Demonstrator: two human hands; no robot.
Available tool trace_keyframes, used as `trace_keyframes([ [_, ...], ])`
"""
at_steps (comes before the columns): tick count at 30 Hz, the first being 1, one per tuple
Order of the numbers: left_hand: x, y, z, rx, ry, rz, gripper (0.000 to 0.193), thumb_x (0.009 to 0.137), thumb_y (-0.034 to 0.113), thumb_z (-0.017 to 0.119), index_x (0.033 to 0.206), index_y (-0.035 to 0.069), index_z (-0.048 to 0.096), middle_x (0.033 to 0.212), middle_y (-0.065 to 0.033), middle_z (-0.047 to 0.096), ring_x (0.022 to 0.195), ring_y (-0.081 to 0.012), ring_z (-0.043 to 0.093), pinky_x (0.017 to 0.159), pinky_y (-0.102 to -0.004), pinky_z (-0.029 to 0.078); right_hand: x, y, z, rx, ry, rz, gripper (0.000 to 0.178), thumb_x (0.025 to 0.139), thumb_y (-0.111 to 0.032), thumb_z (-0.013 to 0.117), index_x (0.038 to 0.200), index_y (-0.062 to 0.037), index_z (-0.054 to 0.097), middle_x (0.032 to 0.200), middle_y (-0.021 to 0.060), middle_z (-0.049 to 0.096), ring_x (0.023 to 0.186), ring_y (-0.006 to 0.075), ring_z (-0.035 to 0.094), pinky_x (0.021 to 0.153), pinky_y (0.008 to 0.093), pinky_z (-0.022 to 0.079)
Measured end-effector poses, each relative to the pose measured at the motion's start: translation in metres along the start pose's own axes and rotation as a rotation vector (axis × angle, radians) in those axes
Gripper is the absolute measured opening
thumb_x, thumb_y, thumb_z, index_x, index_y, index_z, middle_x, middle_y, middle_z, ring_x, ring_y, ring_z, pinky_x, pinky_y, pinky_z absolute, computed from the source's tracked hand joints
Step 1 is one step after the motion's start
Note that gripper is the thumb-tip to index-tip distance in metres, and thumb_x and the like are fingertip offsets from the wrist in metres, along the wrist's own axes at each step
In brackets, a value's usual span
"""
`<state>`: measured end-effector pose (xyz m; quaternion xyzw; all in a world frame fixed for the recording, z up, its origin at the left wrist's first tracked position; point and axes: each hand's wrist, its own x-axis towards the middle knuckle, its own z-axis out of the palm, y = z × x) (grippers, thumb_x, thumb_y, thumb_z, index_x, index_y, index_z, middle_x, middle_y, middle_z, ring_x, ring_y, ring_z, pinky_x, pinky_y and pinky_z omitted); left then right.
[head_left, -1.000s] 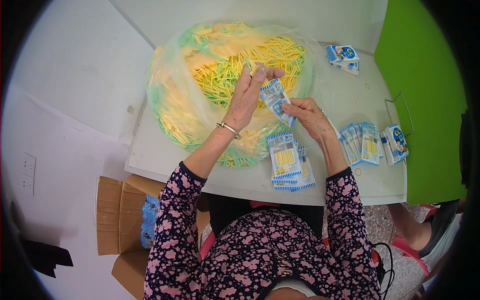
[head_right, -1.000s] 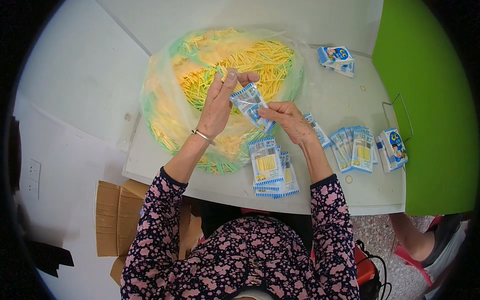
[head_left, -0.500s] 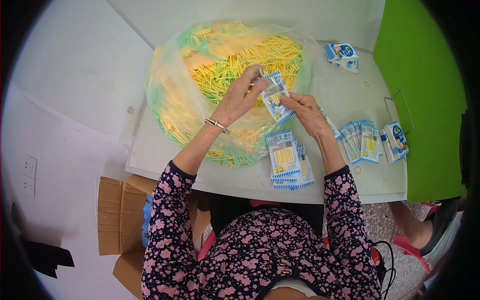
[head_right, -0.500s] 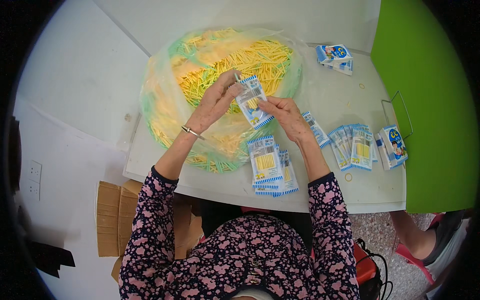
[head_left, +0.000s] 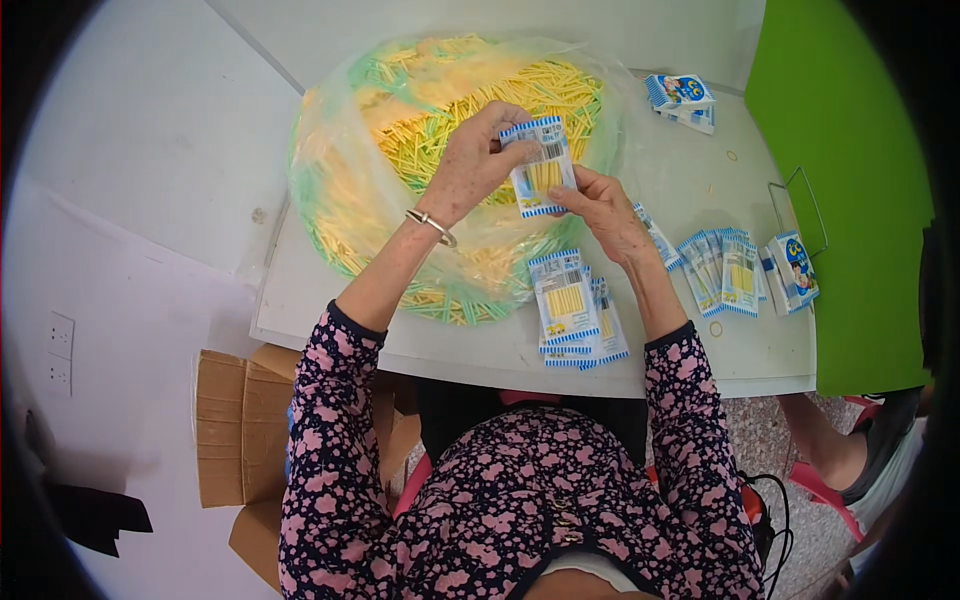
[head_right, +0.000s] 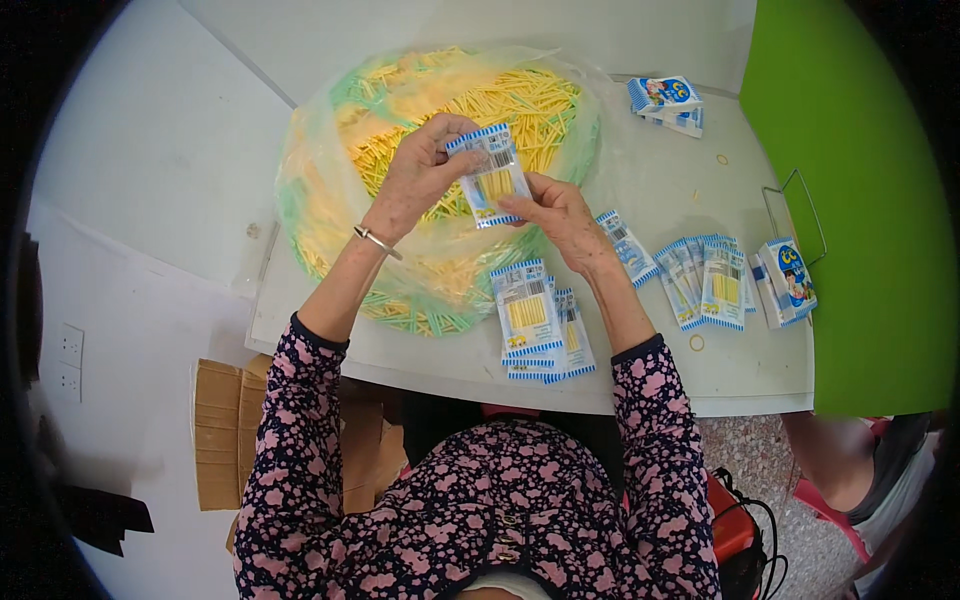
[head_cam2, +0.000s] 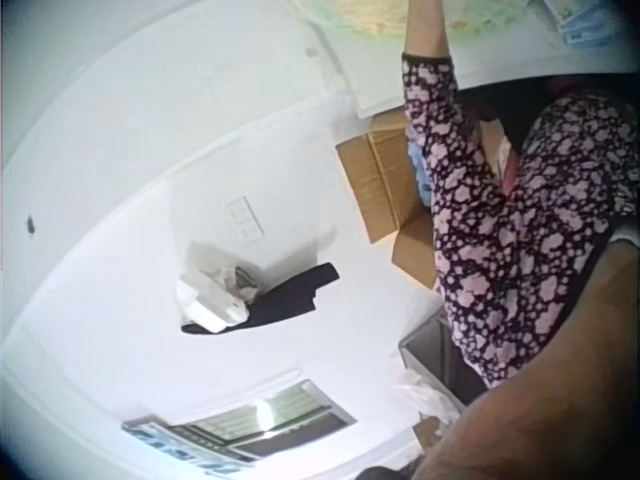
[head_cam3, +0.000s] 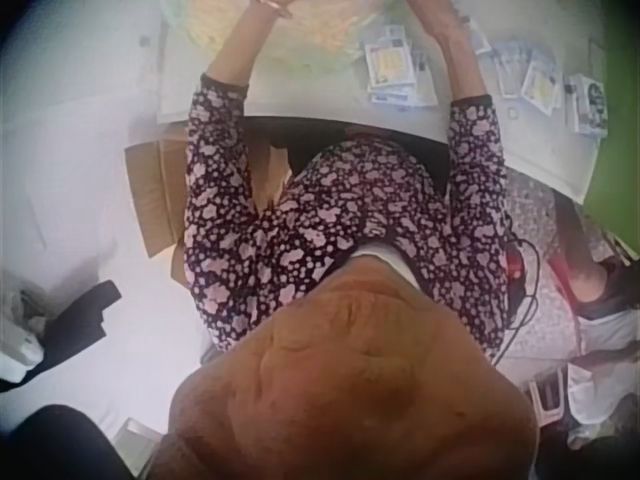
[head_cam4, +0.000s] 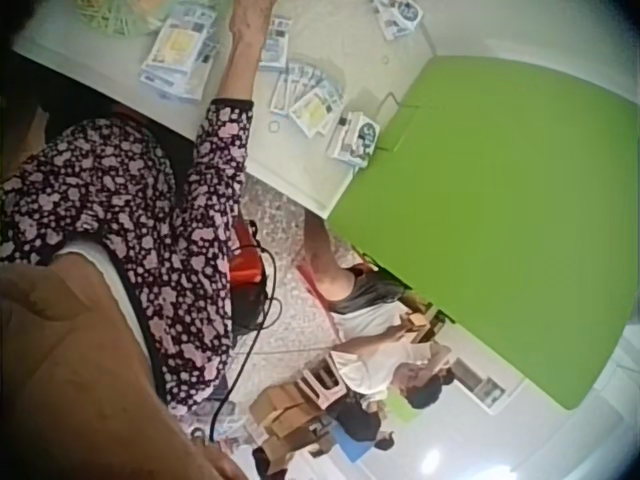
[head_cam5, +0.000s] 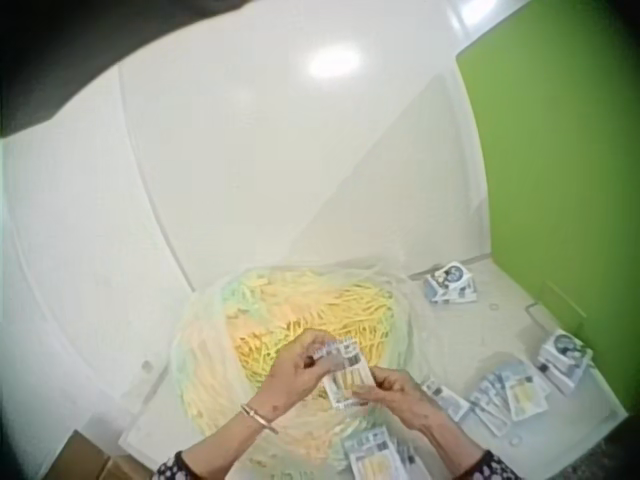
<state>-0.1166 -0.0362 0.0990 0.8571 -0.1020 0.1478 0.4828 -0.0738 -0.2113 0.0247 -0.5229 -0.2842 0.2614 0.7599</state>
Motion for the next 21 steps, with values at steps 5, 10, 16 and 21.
trace_keyframes([
  [5,0.004,0.007,0.008,0.041,-0.122,-0.001,0.035,0.073,0.019,0.067,0.099,0.000,0.053,0.091,-0.0111,0.060,0.083,-0.0173,0.058,0.074,-0.0289,0.046,-0.004,-0.004,-0.003,-0.007,-0.012,0.091,0.027,0.081,-0.013,0.063,0.104,0.0004,0.061,0.094,0.0038,0.064,0.085,0.0079,0.057,0.077,0.0223,0.045],
  [10,0.006,0.014,0.011,0.116,-0.145,0.017,0.031,0.078,0.013,0.065,0.103,0.003,0.052,0.092,-0.0036,0.059,0.085,-0.0095,0.056,0.074,-0.0232,0.046,-0.005,-0.004,0.002,0.067,0.010,0.055,0.022,0.081,-0.012,0.064,0.098,0.0008,0.063,0.092,0.0049,0.065,0.083,0.0088,0.059,0.076,0.0230,0.046],
  [16,0.011,-0.001,-0.011,-0.239,-0.187,-0.101,0.025,0.082,0.012,0.062,0.104,0.003,0.054,0.092,-0.0043,0.061,0.081,-0.0097,0.058,0.074,-0.0233,0.047,-0.004,0.003,-0.016,0.040,0.051,0.049,0.024,0.080,-0.012,0.064,0.100,0.0020,0.062,0.090,0.0059,0.065,0.078,0.0092,0.060,0.072,0.0231,0.046],
  [21,0.015,-0.044,-0.053,0.140,-0.084,-0.160,0.020,0.081,0.014,0.061,0.099,0.004,0.058,0.087,-0.0051,0.063,0.078,-0.0111,0.060,0.073,-0.0232,0.047,-0.005,-0.002,-0.024,0.094,0.171,0.022,0.026,0.079,-0.013,0.065,0.100,0.0027,0.061,0.092,0.0068,0.065,0.076,0.0098,0.061,0.070,0.0222,0.046],
])
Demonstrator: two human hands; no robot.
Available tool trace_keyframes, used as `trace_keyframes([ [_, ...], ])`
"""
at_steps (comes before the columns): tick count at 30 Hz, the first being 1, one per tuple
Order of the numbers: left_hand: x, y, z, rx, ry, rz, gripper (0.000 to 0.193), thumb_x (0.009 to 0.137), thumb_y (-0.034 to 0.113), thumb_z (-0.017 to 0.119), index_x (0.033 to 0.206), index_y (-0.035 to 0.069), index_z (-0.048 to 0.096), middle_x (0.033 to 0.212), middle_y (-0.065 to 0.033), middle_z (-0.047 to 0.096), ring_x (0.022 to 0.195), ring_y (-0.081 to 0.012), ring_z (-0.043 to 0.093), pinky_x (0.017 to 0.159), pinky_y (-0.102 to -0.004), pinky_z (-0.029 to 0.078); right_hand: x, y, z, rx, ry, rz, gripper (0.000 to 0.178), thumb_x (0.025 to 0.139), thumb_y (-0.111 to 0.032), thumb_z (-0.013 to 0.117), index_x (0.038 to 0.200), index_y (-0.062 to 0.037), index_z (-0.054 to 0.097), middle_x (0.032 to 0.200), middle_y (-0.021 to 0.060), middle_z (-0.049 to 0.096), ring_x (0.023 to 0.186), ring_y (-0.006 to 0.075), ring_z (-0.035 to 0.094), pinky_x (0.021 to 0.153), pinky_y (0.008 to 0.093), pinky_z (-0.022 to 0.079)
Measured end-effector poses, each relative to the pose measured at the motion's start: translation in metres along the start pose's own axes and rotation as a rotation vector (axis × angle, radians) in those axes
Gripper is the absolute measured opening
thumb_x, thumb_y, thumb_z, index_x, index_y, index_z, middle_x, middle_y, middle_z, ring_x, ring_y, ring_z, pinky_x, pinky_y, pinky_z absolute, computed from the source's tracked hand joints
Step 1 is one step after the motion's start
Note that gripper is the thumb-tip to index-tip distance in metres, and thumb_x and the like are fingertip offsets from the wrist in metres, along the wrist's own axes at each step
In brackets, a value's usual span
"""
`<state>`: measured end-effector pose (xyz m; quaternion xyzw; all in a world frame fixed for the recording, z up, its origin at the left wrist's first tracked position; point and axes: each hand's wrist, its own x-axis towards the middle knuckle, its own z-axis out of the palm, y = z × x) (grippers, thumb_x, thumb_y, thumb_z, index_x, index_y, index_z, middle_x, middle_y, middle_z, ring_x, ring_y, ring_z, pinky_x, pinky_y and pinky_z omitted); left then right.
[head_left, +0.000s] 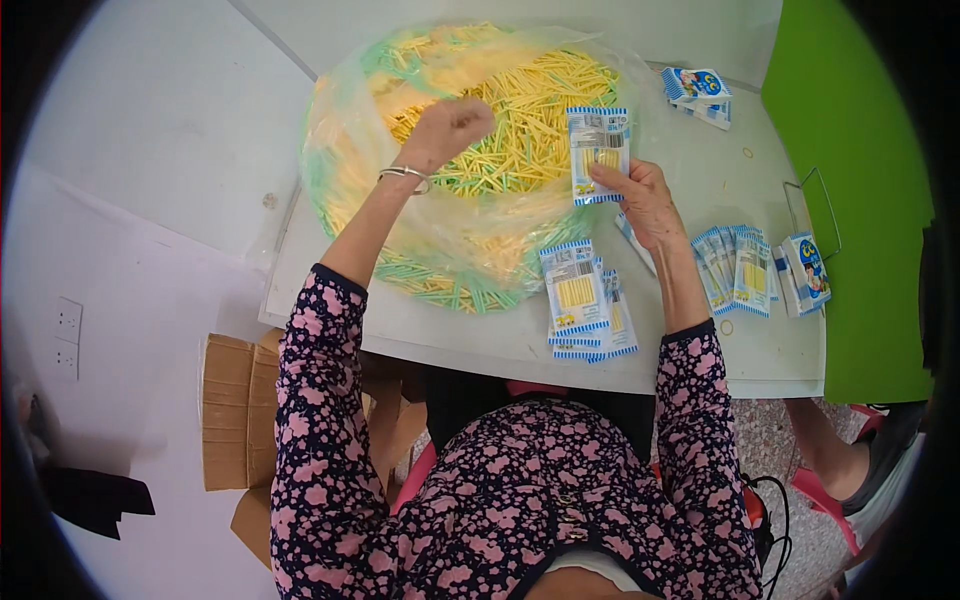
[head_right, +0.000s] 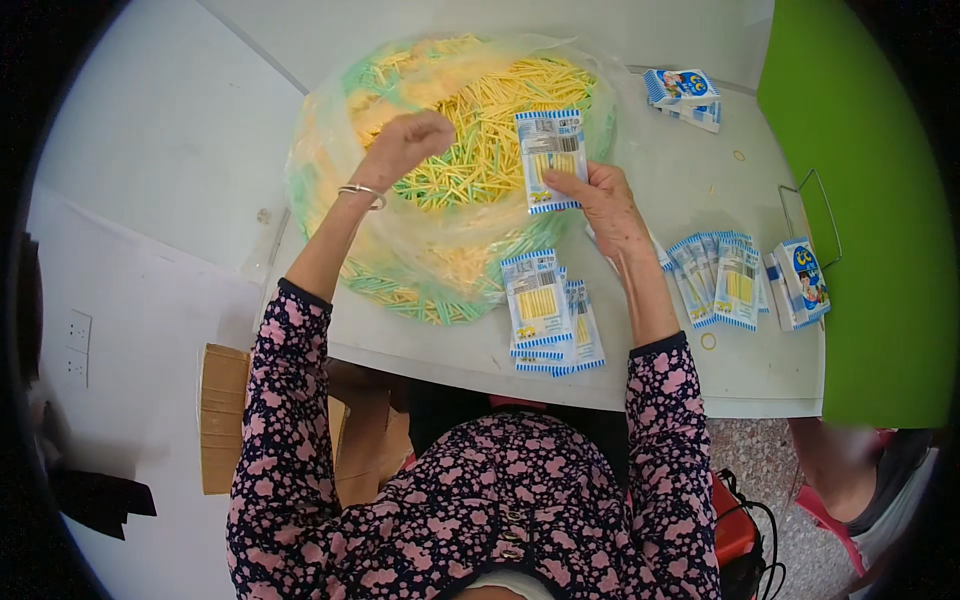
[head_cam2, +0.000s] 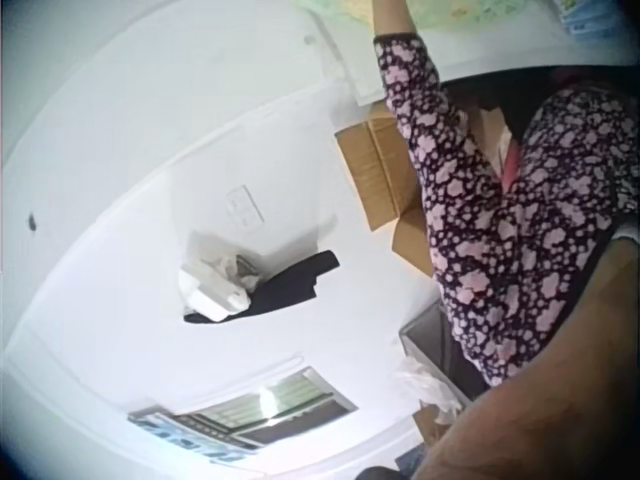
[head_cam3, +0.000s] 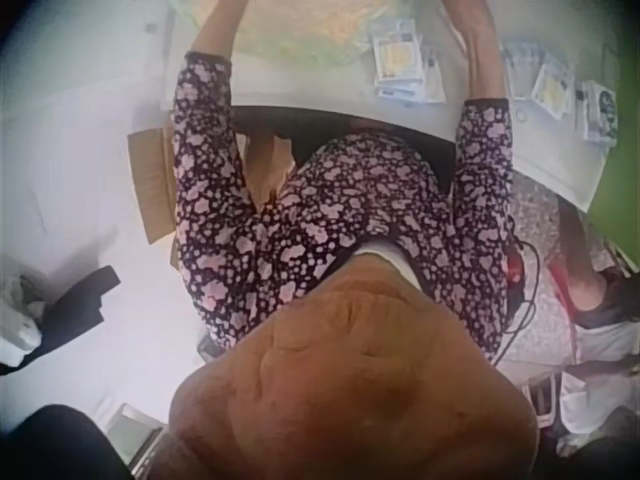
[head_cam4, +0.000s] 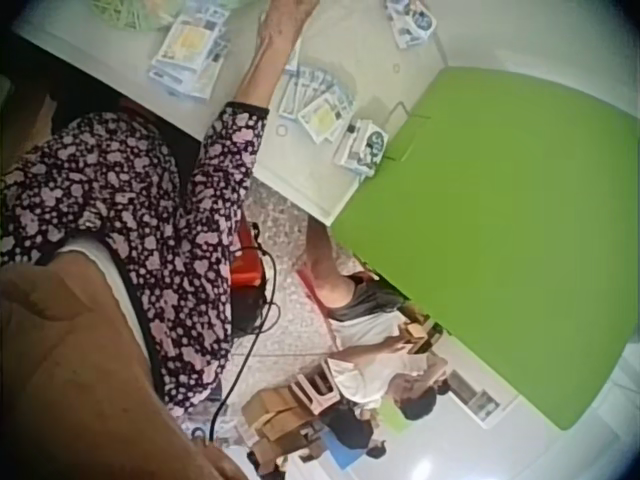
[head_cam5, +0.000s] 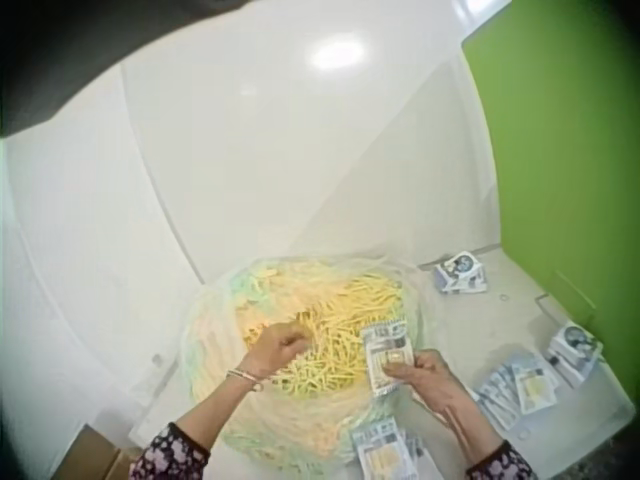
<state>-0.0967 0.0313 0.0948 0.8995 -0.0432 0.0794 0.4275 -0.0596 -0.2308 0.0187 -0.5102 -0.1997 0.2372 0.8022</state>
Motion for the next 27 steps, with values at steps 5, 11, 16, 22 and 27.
trace_keyframes([
  [5,-0.005,-0.034,0.024,0.881,-0.083,0.146,0.014,0.077,0.012,0.056,0.088,0.005,0.060,0.081,-0.0114,0.061,0.081,-0.0257,0.060,0.068,-0.0371,0.048,0.001,0.004,0.003,-0.027,-0.004,0.022,0.026,0.079,-0.013,0.065,0.101,0.0021,0.061,0.093,0.0072,0.065,0.078,0.0097,0.061,0.070,0.0220,0.046],
  [11,0.008,-0.046,0.042,1.096,-0.134,0.404,0.007,0.071,0.010,0.052,0.069,0.007,0.057,0.070,-0.0130,0.058,0.074,-0.0285,0.057,0.065,-0.0398,0.046,-0.001,0.008,0.005,-0.004,-0.027,0.024,0.026,0.079,-0.012,0.065,0.101,0.0013,0.061,0.094,0.0070,0.065,0.080,0.0095,0.060,0.071,0.0218,0.046],
  [16,0.011,-0.044,0.047,1.240,-0.244,0.402,0.010,0.073,0.012,0.049,0.069,0.009,0.057,0.071,-0.0091,0.057,0.077,-0.0251,0.055,0.067,-0.0378,0.042,-0.003,0.008,0.004,0.000,-0.008,0.053,0.026,0.080,-0.013,0.065,0.101,0.0012,0.062,0.093,0.0065,0.065,0.080,0.0093,0.060,0.071,0.0216,0.045],
  [22,0.004,-0.040,0.040,1.331,-0.135,0.515,0.007,0.071,0.011,0.050,0.070,0.010,0.057,0.069,-0.0073,0.054,0.075,-0.0236,0.051,0.069,-0.0378,0.038,-0.004,0.008,0.006,0.007,-0.048,0.055,0.029,0.078,-0.017,0.067,0.101,0.0008,0.063,0.093,0.0052,0.065,0.081,0.0081,0.058,0.078,0.0230,0.044],
  [27,0.003,-0.014,0.020,1.353,0.043,0.565,0.007,0.064,0.004,0.053,0.070,0.009,0.053,0.069,-0.0072,0.053,0.073,-0.0233,0.051,0.066,-0.0359,0.037,-0.004,0.010,0.004,-0.002,-0.061,0.063,0.029,0.077,-0.018,0.068,0.099,0.0013,0.064,0.091,0.0051,0.065,0.080,0.0083,0.058,0.079,0.0230,0.043],
])
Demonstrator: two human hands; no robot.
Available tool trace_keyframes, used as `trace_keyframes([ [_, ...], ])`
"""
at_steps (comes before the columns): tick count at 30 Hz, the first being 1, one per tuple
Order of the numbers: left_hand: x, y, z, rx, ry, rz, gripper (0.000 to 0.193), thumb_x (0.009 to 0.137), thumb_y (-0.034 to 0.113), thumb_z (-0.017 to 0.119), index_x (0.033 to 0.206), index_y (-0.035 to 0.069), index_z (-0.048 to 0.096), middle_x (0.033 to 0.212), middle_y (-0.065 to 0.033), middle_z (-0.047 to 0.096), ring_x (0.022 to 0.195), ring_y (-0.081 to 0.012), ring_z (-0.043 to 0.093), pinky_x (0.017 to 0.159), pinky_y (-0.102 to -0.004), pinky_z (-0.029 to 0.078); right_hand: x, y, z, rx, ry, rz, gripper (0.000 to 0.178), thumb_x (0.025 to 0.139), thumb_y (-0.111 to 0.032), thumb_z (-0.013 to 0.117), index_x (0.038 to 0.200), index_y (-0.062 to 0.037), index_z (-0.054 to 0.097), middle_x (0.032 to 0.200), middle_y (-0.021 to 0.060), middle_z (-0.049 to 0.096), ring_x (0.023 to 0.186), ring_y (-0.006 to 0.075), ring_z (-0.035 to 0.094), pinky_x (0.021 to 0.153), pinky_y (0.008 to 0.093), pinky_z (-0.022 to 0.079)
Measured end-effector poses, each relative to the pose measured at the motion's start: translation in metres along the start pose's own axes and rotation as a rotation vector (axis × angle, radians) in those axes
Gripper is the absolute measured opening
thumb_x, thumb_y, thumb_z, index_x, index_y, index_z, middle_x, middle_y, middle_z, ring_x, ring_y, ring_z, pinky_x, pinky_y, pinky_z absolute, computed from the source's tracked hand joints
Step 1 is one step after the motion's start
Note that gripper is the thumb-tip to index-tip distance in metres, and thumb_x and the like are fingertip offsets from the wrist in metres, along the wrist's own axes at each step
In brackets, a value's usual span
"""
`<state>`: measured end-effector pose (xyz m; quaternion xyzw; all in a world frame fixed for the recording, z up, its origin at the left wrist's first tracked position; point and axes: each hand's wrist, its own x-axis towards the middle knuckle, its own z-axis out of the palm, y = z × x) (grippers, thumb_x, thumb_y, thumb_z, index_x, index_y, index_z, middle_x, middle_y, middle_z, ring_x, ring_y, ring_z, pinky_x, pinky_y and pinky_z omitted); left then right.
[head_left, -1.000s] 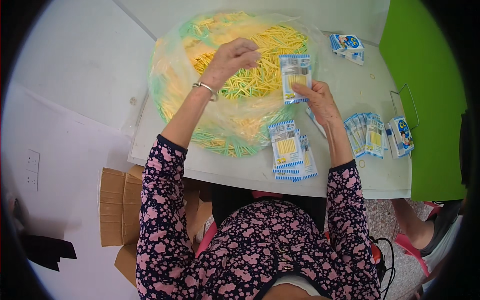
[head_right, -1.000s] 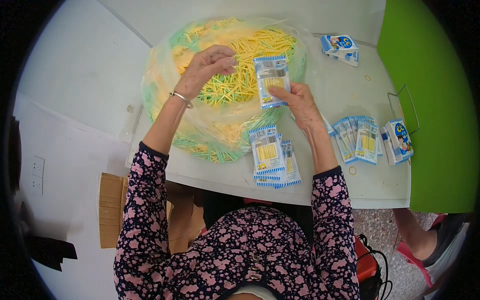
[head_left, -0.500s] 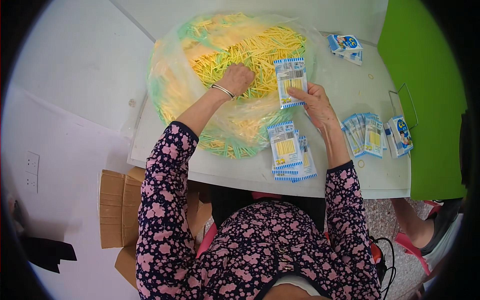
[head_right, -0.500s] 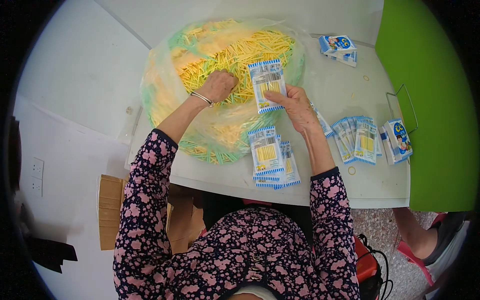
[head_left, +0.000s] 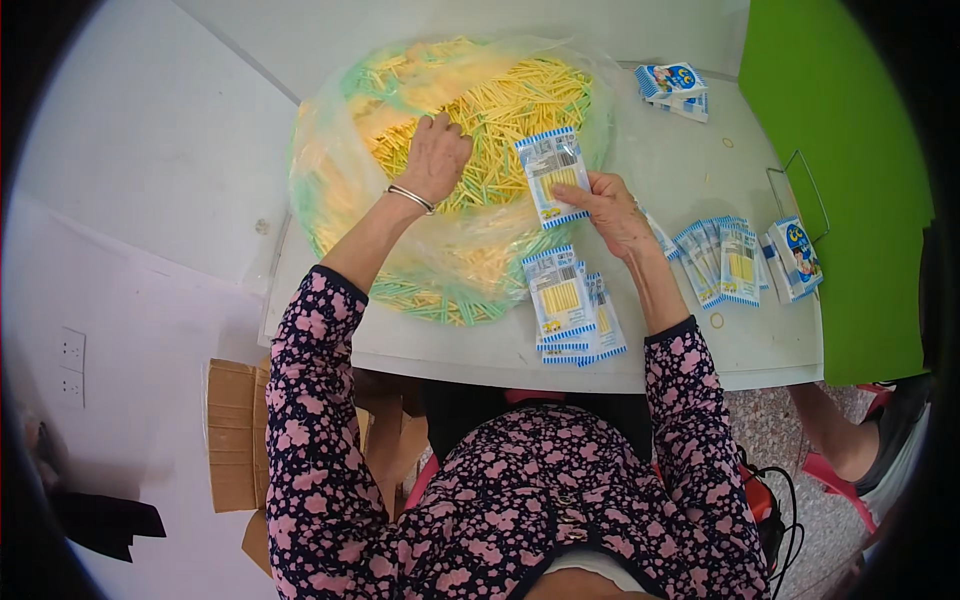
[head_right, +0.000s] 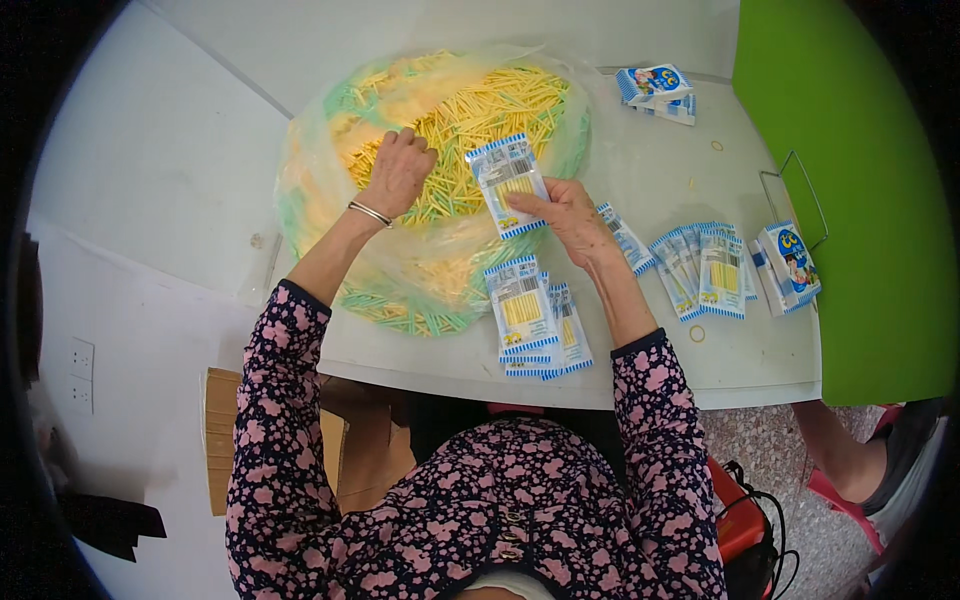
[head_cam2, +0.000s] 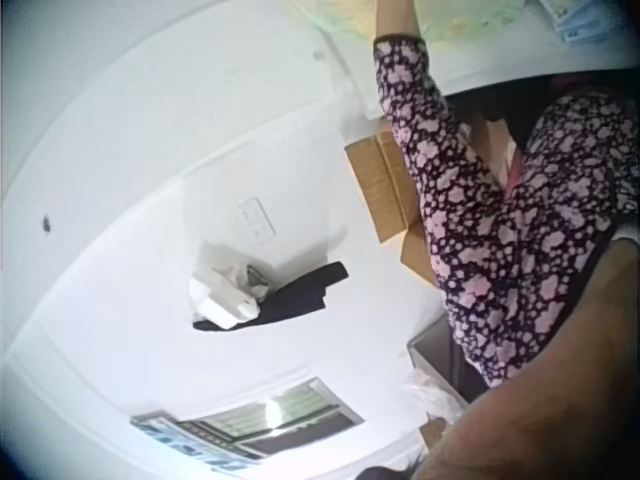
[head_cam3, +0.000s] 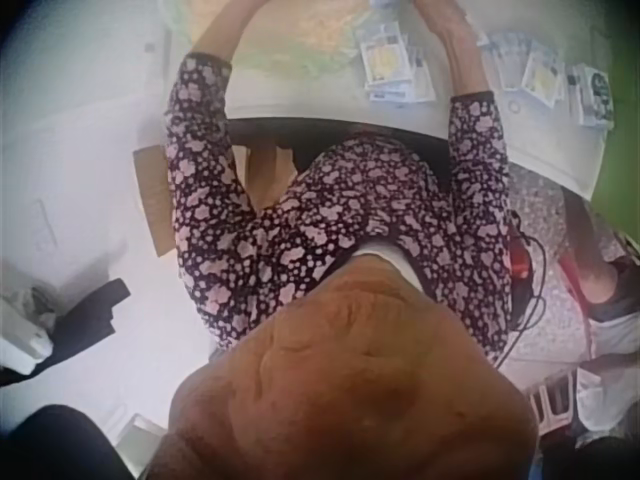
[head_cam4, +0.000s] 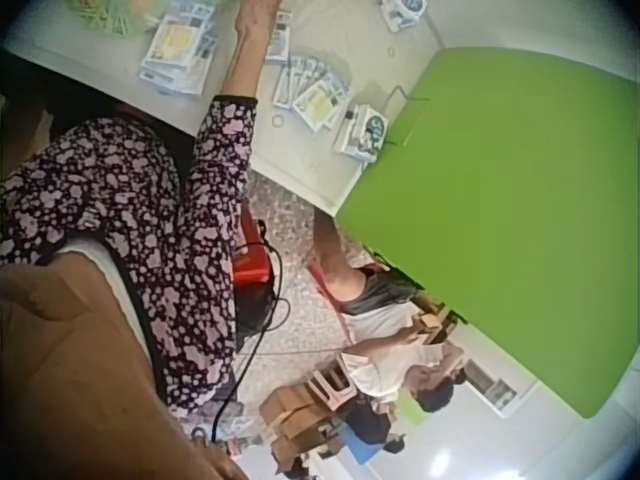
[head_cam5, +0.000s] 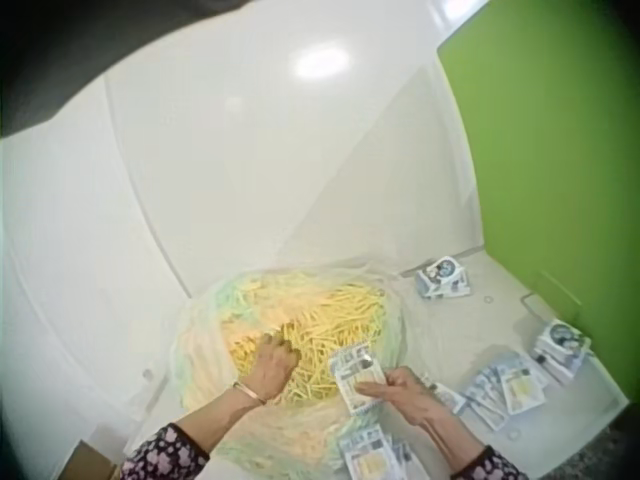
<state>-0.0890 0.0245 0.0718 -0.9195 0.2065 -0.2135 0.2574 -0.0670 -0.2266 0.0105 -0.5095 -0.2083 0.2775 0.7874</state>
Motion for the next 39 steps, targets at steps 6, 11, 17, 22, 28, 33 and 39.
trace_keyframes([
  [6,0.002,-0.026,-0.036,-0.603,-0.023,-0.314,0.008,0.078,0.010,0.055,0.080,0.004,0.058,0.069,-0.0108,0.061,0.068,-0.0273,0.059,0.063,-0.0367,0.044,0.001,0.003,-0.004,-0.070,-0.052,0.040,0.027,0.079,-0.019,0.067,0.097,0.0005,0.065,0.090,0.0050,0.066,0.082,0.0092,0.058,0.079,0.0246,0.042],
  [11,0.018,-0.021,-0.084,-1.052,-0.165,-0.306,0.009,0.079,0.012,0.057,0.082,0.003,0.058,0.070,-0.0132,0.060,0.065,-0.0271,0.058,0.060,-0.0350,0.046,-0.003,-0.003,0.001,-0.098,-0.103,0.081,0.028,0.078,-0.020,0.068,0.097,0.0001,0.065,0.090,0.0048,0.066,0.083,0.0091,0.058,0.080,0.0241,0.041],
  [17,0.021,-0.003,-0.099,-0.846,-0.171,-0.099,0.011,0.081,0.014,0.056,0.083,0.004,0.059,0.071,-0.0125,0.060,0.065,-0.0287,0.057,0.060,-0.0365,0.045,-0.002,-0.003,0.001,-0.146,-0.140,0.093,0.028,0.078,-0.020,0.068,0.096,0.0003,0.065,0.089,0.0047,0.066,0.083,0.0088,0.058,0.080,0.0233,0.042],
  [22,0.023,0.003,-0.103,-0.614,-0.122,-0.046,0.011,0.080,0.013,0.057,0.084,0.002,0.060,0.077,-0.0115,0.062,0.070,-0.0290,0.058,0.063,-0.0359,0.045,-0.005,-0.006,0.004,-0.178,-0.157,0.105,0.027,0.078,-0.020,0.068,0.096,0.0008,0.065,0.088,0.0044,0.066,0.081,0.0076,0.058,0.079,0.0223,0.042],
  [28,0.022,-0.002,-0.107,-0.581,-0.117,-0.046,0.009,0.080,0.013,0.056,0.080,0.005,0.059,0.072,-0.0123,0.060,0.072,-0.0298,0.058,0.063,-0.0396,0.046,-0.006,-0.008,0.002,-0.188,-0.160,0.090,0.026,0.079,-0.018,0.067,0.095,0.0014,0.065,0.087,0.0046,0.066,0.079,0.0075,0.058,0.076,0.0216,0.043],
  [33,0.019,0.006,-0.104,-0.625,-0.155,0.027,0.010,0.079,0.011,0.056,0.085,0.004,0.061,0.074,-0.0132,0.060,0.074,-0.0300,0.058,0.064,-0.0396,0.046,-0.007,-0.009,0.007,-0.168,-0.196,0.102,0.026,0.079,-0.018,0.067,0.095,0.0018,0.065,0.086,0.0044,0.066,0.079,0.0079,0.058,0.075,0.0216,0.043],
  [39,0.029,0.022,-0.104,-0.739,-0.090,0.095,0.014,0.080,0.007,0.054,0.091,0.001,0.060,0.084,-0.0166,0.060,0.079,-0.0315,0.059,0.069,-0.0393,0.047,-0.005,-0.005,0.005,-0.124,-0.193,0.115,0.026,0.080,-0.017,0.066,0.098,0.0016,0.063,0.089,0.0047,0.065,0.079,0.0082,0.058,0.075,0.0226,0.044],
])
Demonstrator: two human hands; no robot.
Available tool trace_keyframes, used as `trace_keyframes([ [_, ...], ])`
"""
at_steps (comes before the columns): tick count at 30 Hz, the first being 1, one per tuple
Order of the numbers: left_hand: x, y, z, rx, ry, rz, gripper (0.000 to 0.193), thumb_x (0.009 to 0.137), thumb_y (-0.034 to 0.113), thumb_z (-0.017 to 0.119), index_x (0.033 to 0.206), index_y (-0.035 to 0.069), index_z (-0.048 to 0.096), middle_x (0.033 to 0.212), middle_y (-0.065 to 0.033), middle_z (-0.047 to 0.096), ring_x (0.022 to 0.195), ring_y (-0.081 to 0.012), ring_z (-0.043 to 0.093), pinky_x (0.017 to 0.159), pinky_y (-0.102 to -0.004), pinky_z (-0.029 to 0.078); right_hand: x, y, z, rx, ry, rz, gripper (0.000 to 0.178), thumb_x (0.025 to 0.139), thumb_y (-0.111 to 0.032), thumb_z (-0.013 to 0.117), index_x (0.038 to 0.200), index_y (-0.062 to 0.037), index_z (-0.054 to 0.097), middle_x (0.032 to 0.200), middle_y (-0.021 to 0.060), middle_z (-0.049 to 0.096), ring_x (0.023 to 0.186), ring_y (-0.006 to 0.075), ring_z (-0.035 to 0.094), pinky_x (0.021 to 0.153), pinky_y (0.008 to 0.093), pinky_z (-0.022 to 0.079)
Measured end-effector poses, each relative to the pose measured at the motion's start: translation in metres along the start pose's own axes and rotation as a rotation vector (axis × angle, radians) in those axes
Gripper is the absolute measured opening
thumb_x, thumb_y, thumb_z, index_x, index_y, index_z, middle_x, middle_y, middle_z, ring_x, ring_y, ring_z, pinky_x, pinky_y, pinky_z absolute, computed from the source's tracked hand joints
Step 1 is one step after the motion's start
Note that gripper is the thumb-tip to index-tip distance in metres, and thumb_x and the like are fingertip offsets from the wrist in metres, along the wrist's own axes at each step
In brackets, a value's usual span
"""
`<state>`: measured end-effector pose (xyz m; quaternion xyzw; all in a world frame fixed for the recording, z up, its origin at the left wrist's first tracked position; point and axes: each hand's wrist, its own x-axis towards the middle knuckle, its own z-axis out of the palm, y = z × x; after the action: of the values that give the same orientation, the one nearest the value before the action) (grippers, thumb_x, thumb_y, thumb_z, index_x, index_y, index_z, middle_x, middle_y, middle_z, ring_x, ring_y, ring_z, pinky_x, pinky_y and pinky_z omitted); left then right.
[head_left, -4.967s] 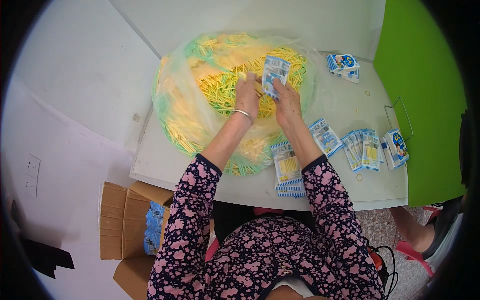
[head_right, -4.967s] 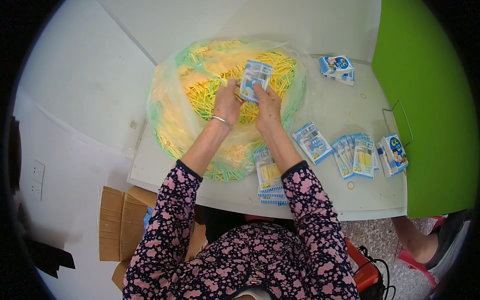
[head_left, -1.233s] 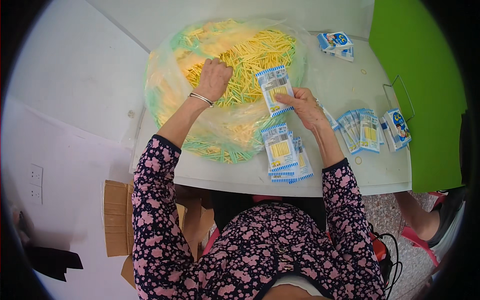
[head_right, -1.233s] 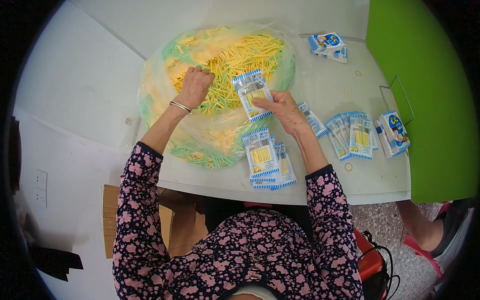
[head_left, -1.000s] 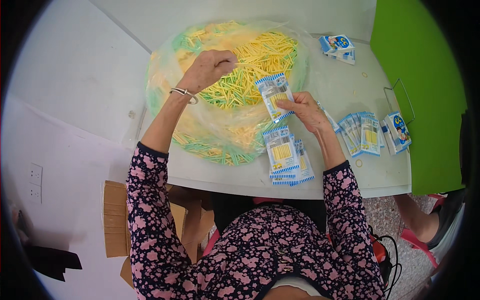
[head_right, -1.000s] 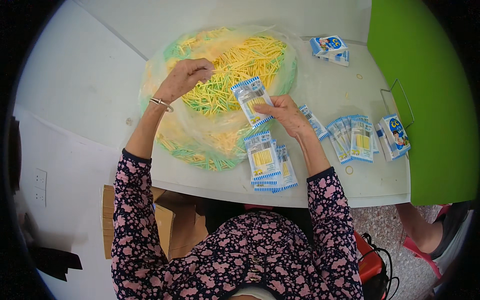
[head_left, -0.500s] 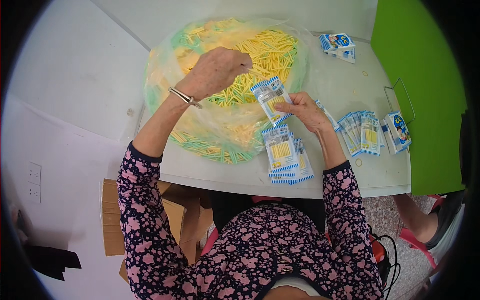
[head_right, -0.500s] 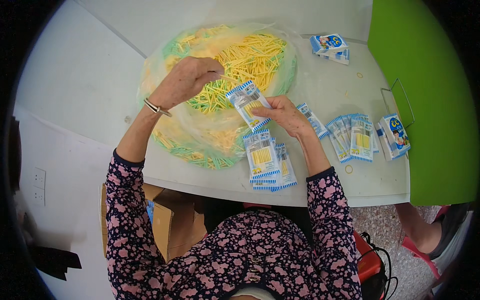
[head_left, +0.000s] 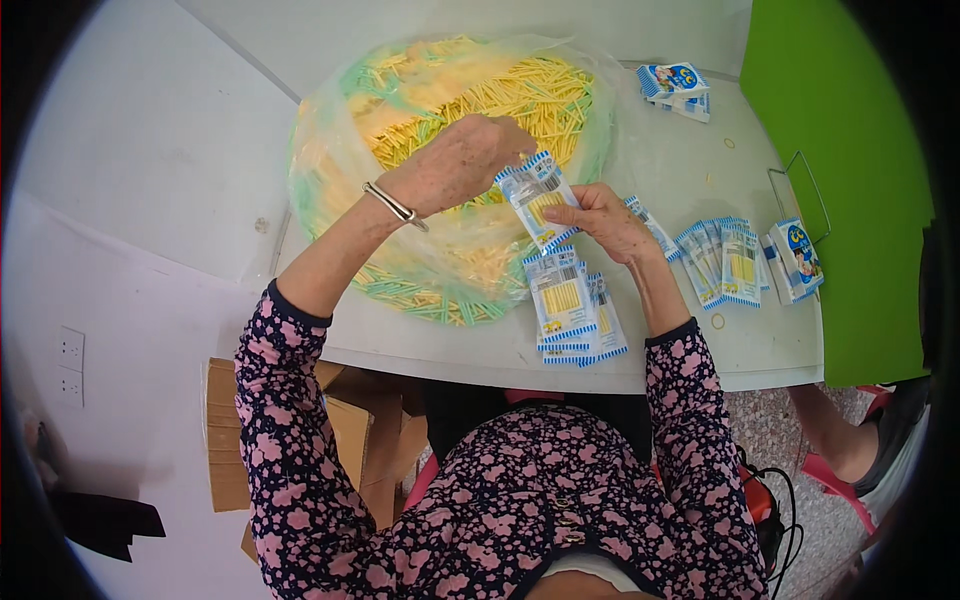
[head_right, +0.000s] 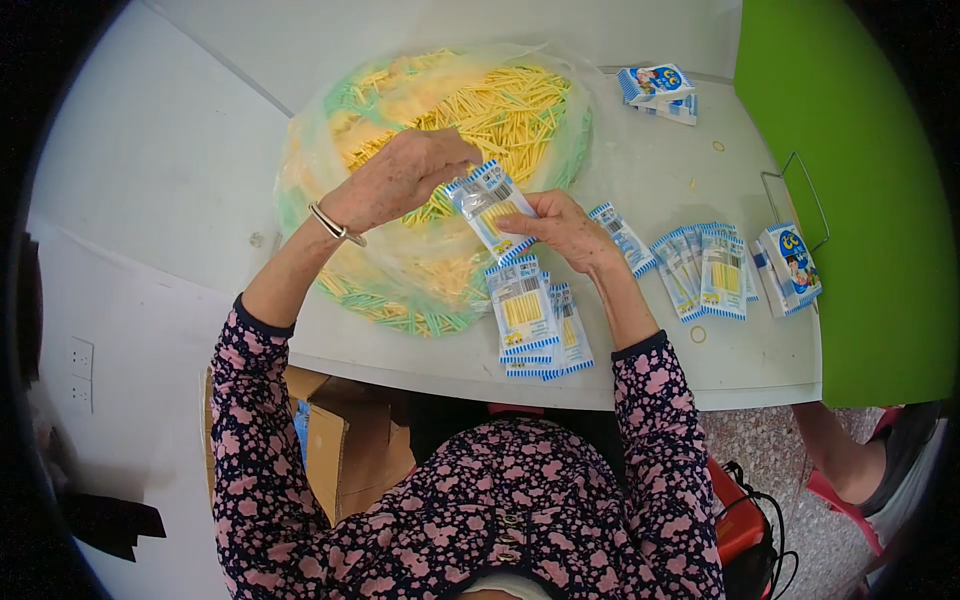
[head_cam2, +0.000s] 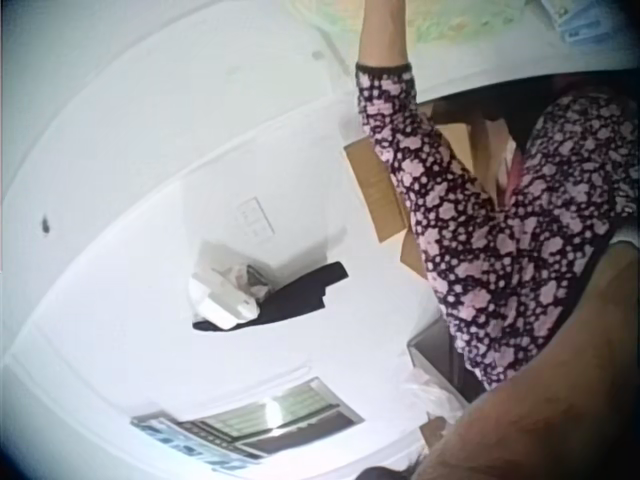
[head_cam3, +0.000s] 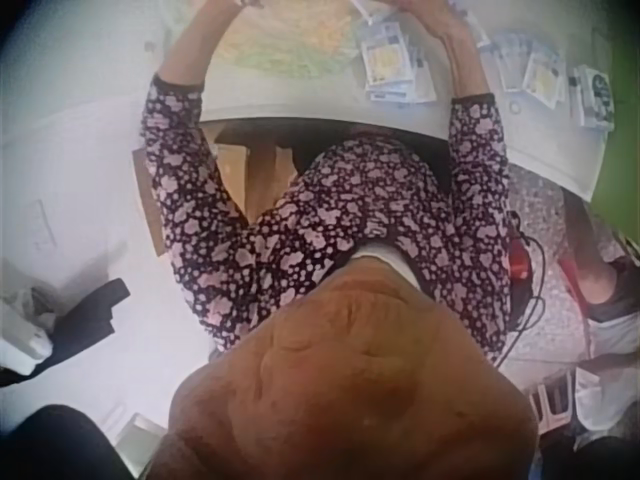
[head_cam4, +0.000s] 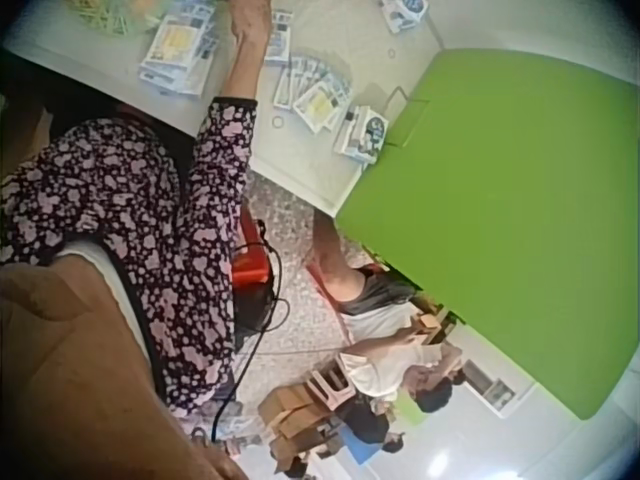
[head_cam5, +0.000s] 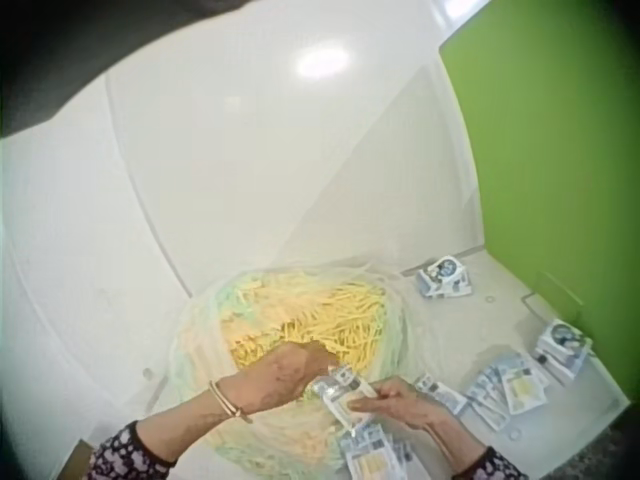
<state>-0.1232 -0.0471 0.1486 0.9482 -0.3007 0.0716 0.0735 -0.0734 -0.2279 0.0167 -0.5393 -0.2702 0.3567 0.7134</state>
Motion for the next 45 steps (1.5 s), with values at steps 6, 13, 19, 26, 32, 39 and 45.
trace_keyframes([
  [6,0.002,0.003,0.024,-0.199,0.270,-0.108,0.021,0.088,0.010,0.049,0.106,0.000,0.053,0.093,-0.0147,0.061,0.085,-0.0281,0.060,0.073,-0.0328,0.047,0.001,0.001,-0.002,0.156,0.001,-0.028,0.029,0.082,-0.017,0.064,0.104,0.0010,0.060,0.094,0.0046,0.064,0.081,0.0085,0.059,0.075,0.0233,0.047],
  [13,0.006,0.003,0.034,-0.418,0.334,-0.215,0.023,0.090,0.008,0.046,0.112,0.000,0.050,0.097,-0.0123,0.063,0.094,-0.0183,0.060,0.081,-0.0280,0.047,0.000,0.000,-0.005,0.249,0.014,-0.039,0.029,0.084,-0.020,0.062,0.105,0.0007,0.059,0.093,0.0033,0.063,0.081,0.0076,0.059,0.072,0.0232,0.048],
  [19,0.006,-0.001,0.032,-0.538,0.437,-0.268,0.021,0.086,0.011,0.050,0.103,-0.001,0.052,0.080,-0.0098,0.066,0.081,-0.0171,0.063,0.074,-0.0266,0.047,-0.001,-0.002,-0.006,0.232,-0.032,-0.015,0.029,0.089,-0.023,0.055,0.107,0.0004,0.058,0.096,0.0038,0.063,0.082,0.0079,0.060,0.074,0.0240,0.050],
  [26,0.002,-0.005,0.037,-0.633,0.460,-0.253,0.019,0.086,0.010,0.050,0.103,0.001,0.050,0.076,-0.0068,0.065,0.075,-0.0109,0.058,0.079,-0.0274,0.043,-0.001,0.001,-0.005,0.255,-0.035,-0.049,0.030,0.090,-0.026,0.052,0.105,-0.0005,0.059,0.095,0.0023,0.063,0.081,0.0062,0.059,0.073,0.0230,0.049],
  [32,-0.003,-0.006,0.031,-0.905,0.647,-0.351,0.019,0.087,0.009,0.051,0.104,0.001,0.048,0.080,-0.0087,0.065,0.079,-0.0117,0.059,0.079,-0.0266,0.043,0.000,0.002,-0.005,0.269,-0.014,-0.065,0.032,0.091,-0.029,0.051,0.102,-0.0007,0.060,0.094,0.0023,0.064,0.081,0.0059,0.059,0.072,0.0226,0.048],
  [39,-0.006,0.009,0.048,-1.078,0.620,-0.486,0.021,0.087,0.009,0.052,0.107,0.001,0.049,0.086,-0.0091,0.064,0.085,-0.0136,0.059,0.080,-0.0263,0.044,0.001,0.003,0.001,0.228,0.003,-0.061,0.032,0.091,-0.029,0.052,0.102,-0.0003,0.060,0.091,0.0015,0.063,0.077,0.0052,0.058,0.070,0.0221,0.048],
  [45,-0.008,0.004,0.051,-0.948,0.508,-0.477,0.022,0.088,0.009,0.051,0.108,0.002,0.049,0.088,-0.0088,0.064,0.085,-0.0098,0.058,0.078,-0.0243,0.045,-0.001,0.001,0.002,0.219,-0.014,-0.081,0.031,0.090,-0.028,0.053,0.102,-0.0002,0.060,0.091,0.0012,0.063,0.077,0.0050,0.058,0.068,0.0212,0.047],
])
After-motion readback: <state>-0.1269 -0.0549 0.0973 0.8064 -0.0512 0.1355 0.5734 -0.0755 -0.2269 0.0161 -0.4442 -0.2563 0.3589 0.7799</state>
